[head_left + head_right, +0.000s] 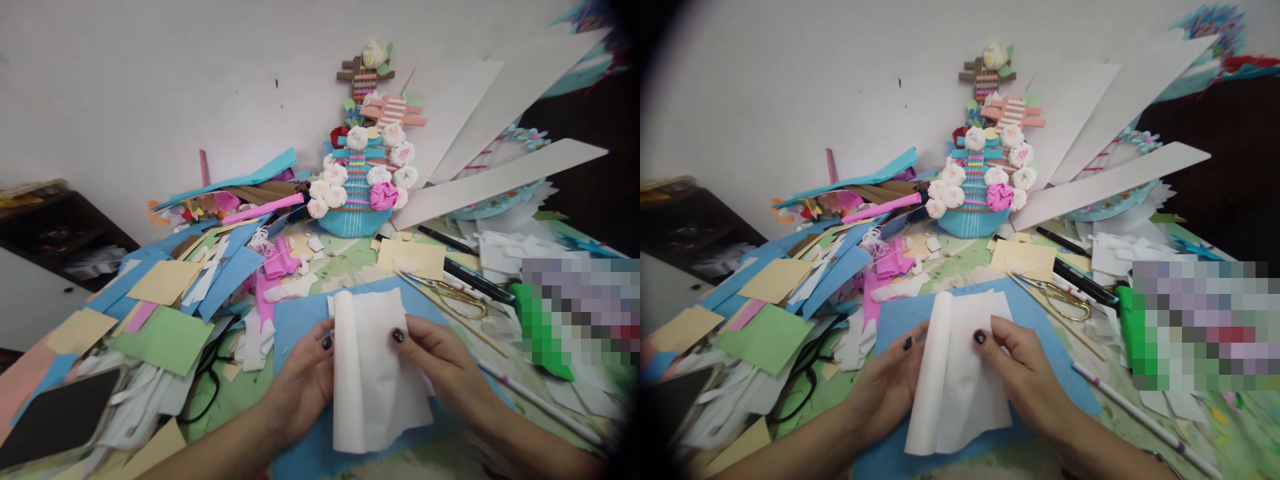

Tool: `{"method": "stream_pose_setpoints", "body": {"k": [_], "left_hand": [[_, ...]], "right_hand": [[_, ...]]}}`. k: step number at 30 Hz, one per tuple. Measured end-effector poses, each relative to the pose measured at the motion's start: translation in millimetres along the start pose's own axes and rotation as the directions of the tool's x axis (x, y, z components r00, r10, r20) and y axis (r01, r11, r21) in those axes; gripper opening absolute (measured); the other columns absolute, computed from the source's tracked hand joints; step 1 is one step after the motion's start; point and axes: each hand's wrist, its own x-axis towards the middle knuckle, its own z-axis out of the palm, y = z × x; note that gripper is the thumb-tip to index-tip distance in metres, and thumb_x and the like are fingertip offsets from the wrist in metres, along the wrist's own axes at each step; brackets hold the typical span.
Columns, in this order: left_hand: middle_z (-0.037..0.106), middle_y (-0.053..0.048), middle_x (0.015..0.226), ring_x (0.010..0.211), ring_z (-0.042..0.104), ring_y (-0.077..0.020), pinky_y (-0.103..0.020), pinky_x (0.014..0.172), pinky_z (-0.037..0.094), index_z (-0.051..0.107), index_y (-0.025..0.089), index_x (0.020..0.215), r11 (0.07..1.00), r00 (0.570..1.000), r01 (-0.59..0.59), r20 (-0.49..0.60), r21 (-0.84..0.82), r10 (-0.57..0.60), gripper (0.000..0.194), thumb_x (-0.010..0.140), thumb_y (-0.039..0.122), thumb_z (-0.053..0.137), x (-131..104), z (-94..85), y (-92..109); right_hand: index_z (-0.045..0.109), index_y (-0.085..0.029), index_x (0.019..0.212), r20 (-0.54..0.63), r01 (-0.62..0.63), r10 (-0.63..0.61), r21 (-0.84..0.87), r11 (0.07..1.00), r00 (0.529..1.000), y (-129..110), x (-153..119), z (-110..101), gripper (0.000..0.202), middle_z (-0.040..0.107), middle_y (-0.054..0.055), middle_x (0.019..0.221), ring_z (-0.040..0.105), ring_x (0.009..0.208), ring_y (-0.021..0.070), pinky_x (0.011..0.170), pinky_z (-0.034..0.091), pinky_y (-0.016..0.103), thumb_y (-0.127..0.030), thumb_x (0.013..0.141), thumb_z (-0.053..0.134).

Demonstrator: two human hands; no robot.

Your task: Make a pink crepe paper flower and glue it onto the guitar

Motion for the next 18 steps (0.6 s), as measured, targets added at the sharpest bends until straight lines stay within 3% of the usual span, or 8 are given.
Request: {"method": "stream_pose_setpoints", "body": {"k": [5, 9, 12, 15, 18], "left_hand": [[0.068, -0.014, 0.104, 0.092, 0.065, -0.0274, -0.038, 0.084, 0.05, 0.055, 0.013, 0.113, 0.992, 0.988, 0.019, -0.156, 0.123, 0.001, 0.057, 0.06, 0.02, 0.078, -2.9, -1.3, -0.7], [0.069, -0.015, 0.103, 0.081, 0.067, -0.027, -0.04, 0.075, 0.054, 0.05, 0.013, 0.118, 0.964, 0.952, 0.015, -0.298, 0.266, 0.068, 0.068, 0.057, 0.016, 0.079, -2.2, -0.9, 1.5], [0.068, -0.015, 0.103, 0.081, 0.067, -0.0268, -0.038, 0.073, 0.054, 0.051, 0.013, 0.117, 0.919, 0.927, -0.021, -0.336, 0.394, 0.165, 0.062, 0.061, 0.021, 0.077, 0.1, -2.1, 4.8], [0.068, -0.014, 0.103, 0.088, 0.066, -0.0279, -0.036, 0.073, 0.053, 0.056, 0.012, 0.109, 0.805, 0.887, -0.005, -0.369, 0.594, 0.278, 0.048, 0.068, 0.031, 0.072, 2.2, -5.5, 8.7], [0.069, -0.012, 0.102, 0.095, 0.064, -0.0281, -0.034, 0.076, 0.051, 0.058, 0.013, 0.104, 0.647, 0.854, -0.015, -0.327, 0.763, 0.405, 0.039, 0.073, 0.036, 0.066, 3.0, -9.6, 11.2]], "right_hand": [[0.061, -0.018, 0.069, -0.116, 0.145, -0.156, -0.103, 0.984, 0.981, -3.7, -0.5, -7.6, 0.033, 0.056, 0.001, 0.066, 0.05, 0.063, 0.0144, 0.057, 0.04, 0.022, -0.043, 0.087, 0.049], [0.06, -0.019, 0.075, -0.3, 0.082, -0.099, -0.068, 0.994, 0.949, -1.1, 2.7, -13.1, 0.031, 0.058, 0.0, 0.066, 0.052, 0.064, 0.0156, 0.056, 0.041, 0.022, -0.045, 0.086, 0.049], [0.057, -0.018, 0.067, -0.418, 0.039, -0.131, -0.221, 0.974, 0.899, 4.3, 7.6, -18.7, 0.038, 0.053, 0.0, 0.061, 0.048, 0.059, 0.0147, 0.052, 0.038, 0.023, -0.049, 0.086, 0.045], [0.052, -0.018, 0.06, -0.428, 0.03, -0.22, -0.409, 0.912, 0.877, 10.7, 12.8, -23.7, 0.042, 0.049, 0.0, 0.057, 0.044, 0.055, 0.0136, 0.05, 0.033, 0.024, -0.049, 0.087, 0.043], [0.047, -0.018, 0.056, -0.441, 0.023, -0.315, -0.551, 0.834, 0.841, 16.4, 16.5, -26.4, 0.042, 0.046, -0.001, 0.052, 0.043, 0.052, 0.0129, 0.05, 0.03, 0.024, -0.046, 0.087, 0.042]]}}
